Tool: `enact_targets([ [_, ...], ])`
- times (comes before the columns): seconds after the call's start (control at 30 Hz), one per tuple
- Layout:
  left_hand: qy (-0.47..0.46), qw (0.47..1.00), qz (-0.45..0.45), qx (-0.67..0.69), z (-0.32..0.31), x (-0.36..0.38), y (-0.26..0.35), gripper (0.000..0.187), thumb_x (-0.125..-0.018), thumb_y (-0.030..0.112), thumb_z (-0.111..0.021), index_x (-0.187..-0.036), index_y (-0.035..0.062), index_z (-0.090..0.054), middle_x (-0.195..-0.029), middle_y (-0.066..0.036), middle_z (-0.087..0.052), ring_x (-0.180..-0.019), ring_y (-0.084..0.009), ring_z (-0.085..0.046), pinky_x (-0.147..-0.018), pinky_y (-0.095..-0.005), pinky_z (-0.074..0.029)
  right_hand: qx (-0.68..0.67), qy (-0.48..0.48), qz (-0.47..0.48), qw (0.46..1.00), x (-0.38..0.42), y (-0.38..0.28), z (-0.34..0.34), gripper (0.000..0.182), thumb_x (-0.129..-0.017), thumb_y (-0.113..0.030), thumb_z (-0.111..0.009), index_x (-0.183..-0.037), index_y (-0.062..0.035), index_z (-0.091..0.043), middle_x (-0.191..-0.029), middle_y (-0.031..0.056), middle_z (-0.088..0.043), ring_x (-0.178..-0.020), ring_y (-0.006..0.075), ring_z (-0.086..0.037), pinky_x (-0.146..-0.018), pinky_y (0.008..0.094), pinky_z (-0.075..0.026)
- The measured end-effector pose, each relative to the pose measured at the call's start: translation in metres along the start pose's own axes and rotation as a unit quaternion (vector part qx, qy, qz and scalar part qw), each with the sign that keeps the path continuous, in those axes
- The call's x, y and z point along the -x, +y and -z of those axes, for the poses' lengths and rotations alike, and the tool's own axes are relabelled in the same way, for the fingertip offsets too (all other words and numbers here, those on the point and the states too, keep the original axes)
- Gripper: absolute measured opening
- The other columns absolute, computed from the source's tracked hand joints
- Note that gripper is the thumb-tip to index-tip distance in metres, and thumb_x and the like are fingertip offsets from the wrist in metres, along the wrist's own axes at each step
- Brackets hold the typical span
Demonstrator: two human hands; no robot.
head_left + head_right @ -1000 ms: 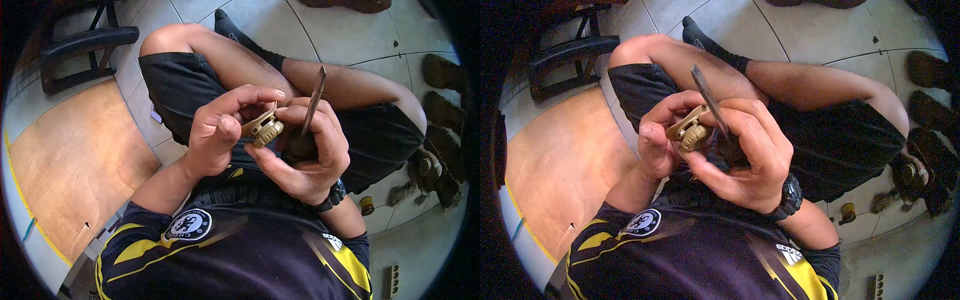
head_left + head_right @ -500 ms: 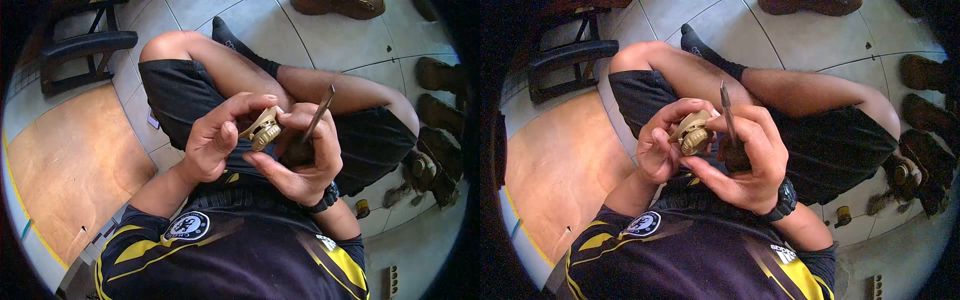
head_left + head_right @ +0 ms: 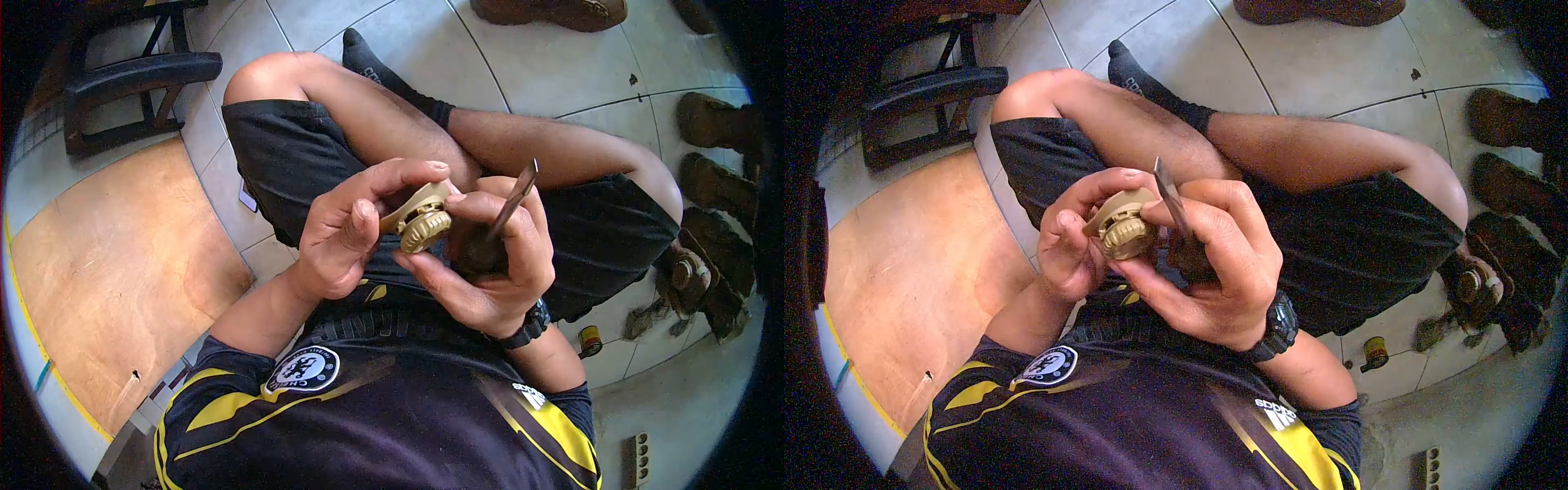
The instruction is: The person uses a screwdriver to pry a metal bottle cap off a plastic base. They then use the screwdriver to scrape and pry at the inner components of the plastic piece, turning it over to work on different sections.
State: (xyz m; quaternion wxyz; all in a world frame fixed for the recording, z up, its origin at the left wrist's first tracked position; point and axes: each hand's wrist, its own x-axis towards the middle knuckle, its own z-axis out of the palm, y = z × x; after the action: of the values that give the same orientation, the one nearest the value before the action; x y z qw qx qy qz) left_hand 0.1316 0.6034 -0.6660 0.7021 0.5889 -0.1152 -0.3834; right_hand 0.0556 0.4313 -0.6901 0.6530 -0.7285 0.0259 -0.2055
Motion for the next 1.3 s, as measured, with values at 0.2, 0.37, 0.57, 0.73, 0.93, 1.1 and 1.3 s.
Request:
enact_targets([
  [0.2,-0.02,0.998,-0.047,-0.035,0.002,-0.0046,-0.0011,0.065,-0.105,0.055,-0.043,-0.141,0.0022,-0.052,-0.134,-0.025,-0.052,-0.101,-0.0249,-0.065,-0.087,-0.0349,-0.058,-0.018,0.021,-0.012,1.0,-0.0019,0.0016,-0.0008,0.048,-0.065,-0.007,-0.091,-0.108,-0.0016,-0.07,-0.103,0.0156,-0.066,-0.089,0.0256,-0.068,-0.076,0.0326,-0.055],
  [0.37,-0.027,0.996,-0.053,-0.067,0.0042,-0.0041,0.001,0.064,-0.104,0.056,-0.043,-0.141,0.0042,-0.053,-0.134,-0.025,-0.051,-0.103,-0.0239,-0.064,-0.084,-0.031,-0.058,-0.024,0.024,-0.013,0.999,-0.0017,0.0017,-0.0014,0.048,-0.065,-0.005,-0.09,-0.108,-0.0007,-0.07,-0.104,0.0159,-0.066,-0.09,0.0262,-0.068,-0.077,0.033,-0.055],
  [0.57,-0.022,0.995,-0.032,-0.089,0.0058,-0.0033,0.0039,0.066,-0.103,0.058,-0.044,-0.141,0.0047,-0.054,-0.133,-0.026,-0.051,-0.11,-0.0244,-0.062,-0.083,-0.0294,-0.058,-0.022,0.019,-0.011,1.0,-0.0022,0.0029,-0.0016,0.048,-0.065,-0.004,-0.09,-0.108,-0.0006,-0.07,-0.104,0.0159,-0.066,-0.09,0.0266,-0.068,-0.077,0.0328,-0.055],
  [0.73,-0.022,0.997,-0.044,-0.064,0.0059,-0.0037,-0.0015,0.074,-0.099,0.063,-0.05,-0.138,-0.0001,-0.053,-0.133,-0.022,-0.052,-0.116,-0.0262,-0.06,-0.095,-0.0371,-0.055,-0.018,0.02,0.003,1.0,-0.0053,0.0,-0.0004,0.05,-0.064,-0.005,-0.091,-0.109,-0.0007,-0.07,-0.104,0.0157,-0.066,-0.091,0.0261,-0.068,-0.078,0.0328,-0.055],
  [0.93,-0.014,0.999,0.016,0.046,0.0024,-0.0013,0.0044,0.083,-0.09,0.059,-0.067,-0.138,-0.006,-0.05,-0.121,-0.012,-0.064,-0.113,-0.0173,-0.062,-0.094,-0.03,-0.053,-0.03,-0.022,0.0,0.999,-0.0094,-0.001,0.004,0.048,-0.065,-0.007,-0.089,-0.107,-0.0003,-0.069,-0.102,0.0156,-0.067,-0.087,0.026,-0.069,-0.076,0.0331,-0.056],
  [1.1,-0.003,0.999,0.018,0.033,0.0017,-0.0029,0.003,0.081,-0.09,0.058,-0.069,-0.136,-0.0062,-0.052,-0.119,-0.01,-0.065,-0.11,-0.0161,-0.064,-0.095,-0.0298,-0.052,-0.021,-0.024,0.013,0.999,-0.0082,0.0059,-0.0007,0.046,-0.063,-0.012,-0.084,-0.104,-0.0003,-0.066,-0.094,0.012,-0.066,-0.082,0.0209,-0.064,-0.076,0.031,-0.051],
  [1.3,0.022,0.999,0.035,0.028,0.0,-0.0006,0.0001,0.077,-0.091,0.056,-0.069,-0.134,-0.0066,-0.054,-0.121,-0.011,-0.065,-0.11,-0.0155,-0.063,-0.097,-0.0298,-0.051,0.039,-0.005,0.017,0.999,-0.0084,0.005,-0.0032,0.042,-0.063,-0.015,-0.087,-0.096,0.001,-0.067,-0.086,0.0116,-0.067,-0.075,0.0209,-0.066,-0.069,0.03,-0.052],
])
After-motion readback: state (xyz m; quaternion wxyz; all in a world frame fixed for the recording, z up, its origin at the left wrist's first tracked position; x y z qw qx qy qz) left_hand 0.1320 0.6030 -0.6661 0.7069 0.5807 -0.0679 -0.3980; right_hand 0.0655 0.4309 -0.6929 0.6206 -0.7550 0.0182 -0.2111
